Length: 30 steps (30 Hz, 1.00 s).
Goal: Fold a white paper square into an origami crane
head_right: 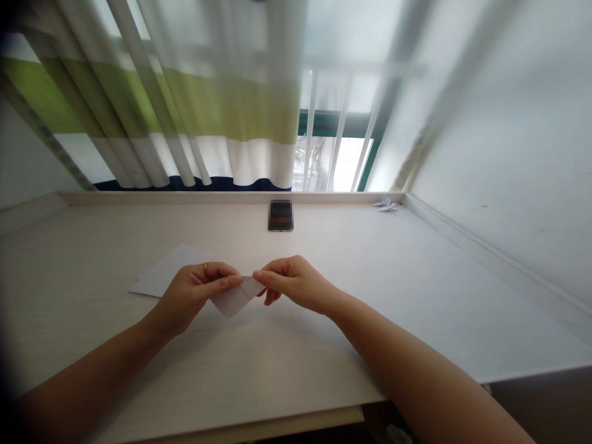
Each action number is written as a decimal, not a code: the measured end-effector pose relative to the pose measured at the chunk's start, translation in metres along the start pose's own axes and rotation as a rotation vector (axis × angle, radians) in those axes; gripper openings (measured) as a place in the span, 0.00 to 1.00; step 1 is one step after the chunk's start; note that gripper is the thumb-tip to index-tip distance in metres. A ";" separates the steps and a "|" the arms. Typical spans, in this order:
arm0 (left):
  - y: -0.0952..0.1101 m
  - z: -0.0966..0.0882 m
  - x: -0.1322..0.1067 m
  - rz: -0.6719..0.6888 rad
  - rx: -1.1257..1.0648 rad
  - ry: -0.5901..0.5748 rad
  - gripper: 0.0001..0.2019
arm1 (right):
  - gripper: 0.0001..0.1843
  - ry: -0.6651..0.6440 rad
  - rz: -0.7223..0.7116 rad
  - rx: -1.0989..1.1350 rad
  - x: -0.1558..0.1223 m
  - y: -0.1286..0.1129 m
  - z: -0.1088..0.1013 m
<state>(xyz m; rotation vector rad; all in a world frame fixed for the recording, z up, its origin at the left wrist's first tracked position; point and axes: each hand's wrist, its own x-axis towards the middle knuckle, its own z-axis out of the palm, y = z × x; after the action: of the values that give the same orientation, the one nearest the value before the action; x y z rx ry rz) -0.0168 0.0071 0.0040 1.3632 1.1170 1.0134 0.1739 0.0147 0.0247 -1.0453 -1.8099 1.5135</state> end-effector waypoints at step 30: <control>0.001 -0.008 0.005 -0.079 -0.087 0.088 0.08 | 0.08 0.109 0.105 0.039 -0.002 -0.006 -0.023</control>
<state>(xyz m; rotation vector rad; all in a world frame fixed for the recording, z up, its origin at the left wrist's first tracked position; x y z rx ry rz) -0.0231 0.0132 0.0059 1.2057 1.1693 1.0604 0.1922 0.0254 0.0351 -1.1973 -1.6676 1.5155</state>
